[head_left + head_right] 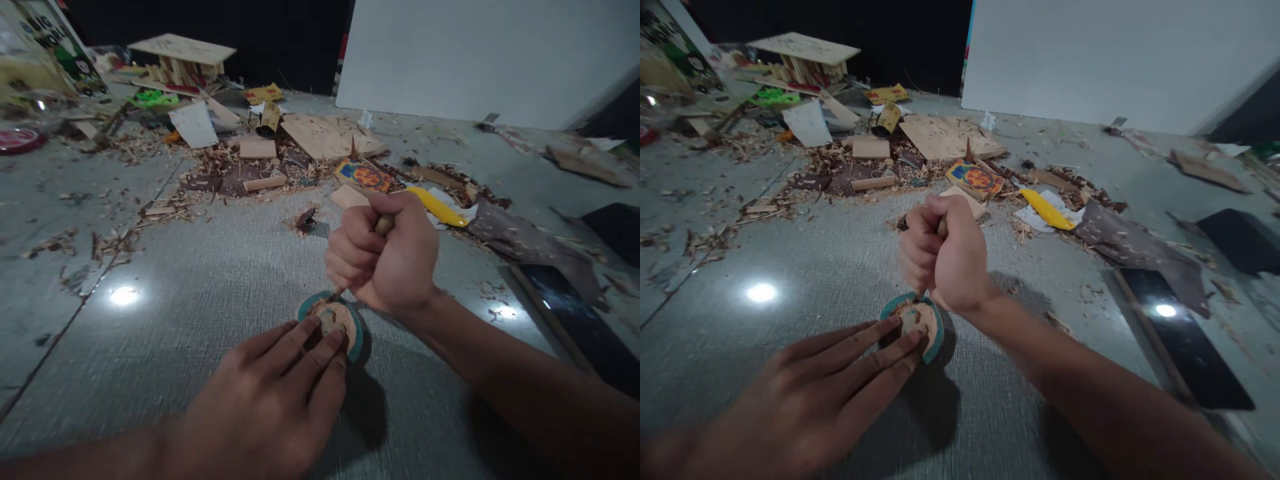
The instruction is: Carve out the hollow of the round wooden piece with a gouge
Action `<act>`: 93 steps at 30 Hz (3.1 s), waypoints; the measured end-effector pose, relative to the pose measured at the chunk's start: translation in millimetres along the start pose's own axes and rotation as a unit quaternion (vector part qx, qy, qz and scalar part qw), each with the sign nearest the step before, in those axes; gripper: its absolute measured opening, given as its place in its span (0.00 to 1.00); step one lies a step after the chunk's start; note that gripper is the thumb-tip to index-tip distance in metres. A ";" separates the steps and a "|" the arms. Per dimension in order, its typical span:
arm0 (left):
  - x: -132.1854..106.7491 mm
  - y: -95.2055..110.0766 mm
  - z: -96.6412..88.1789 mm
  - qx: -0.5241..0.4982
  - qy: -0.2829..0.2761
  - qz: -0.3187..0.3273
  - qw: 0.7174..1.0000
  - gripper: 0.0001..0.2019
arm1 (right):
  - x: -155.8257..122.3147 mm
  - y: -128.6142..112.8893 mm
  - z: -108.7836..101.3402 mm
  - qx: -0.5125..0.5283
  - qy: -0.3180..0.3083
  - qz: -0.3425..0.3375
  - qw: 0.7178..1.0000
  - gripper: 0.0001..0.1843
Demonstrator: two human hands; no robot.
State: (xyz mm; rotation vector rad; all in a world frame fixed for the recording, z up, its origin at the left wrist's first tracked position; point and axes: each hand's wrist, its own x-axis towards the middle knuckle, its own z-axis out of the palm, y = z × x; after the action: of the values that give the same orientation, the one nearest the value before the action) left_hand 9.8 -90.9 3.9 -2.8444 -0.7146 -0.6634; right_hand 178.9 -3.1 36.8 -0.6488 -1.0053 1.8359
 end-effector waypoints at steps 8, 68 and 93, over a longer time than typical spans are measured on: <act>2.3 1.0 -1.2 -0.003 -0.012 -0.003 1.000 0.20 | 3.6 -0.8 6.2 0.090 0.185 0.039 0.978 0.25; -8.2 1.5 -1.0 0.009 -0.010 -0.016 1.000 0.20 | -20.3 -5.8 28.2 -0.161 0.051 -0.001 0.986 0.29; -5.8 -2.0 -1.2 -0.037 0.009 0.001 0.999 0.22 | 2.3 -10.0 2.4 0.147 0.204 0.028 0.967 0.21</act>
State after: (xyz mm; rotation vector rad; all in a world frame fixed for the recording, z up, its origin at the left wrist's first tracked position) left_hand 3.9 -91.9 2.4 -2.9001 -0.6996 -0.7298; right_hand 180.7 0.6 46.5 -0.8337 -0.4378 1.7556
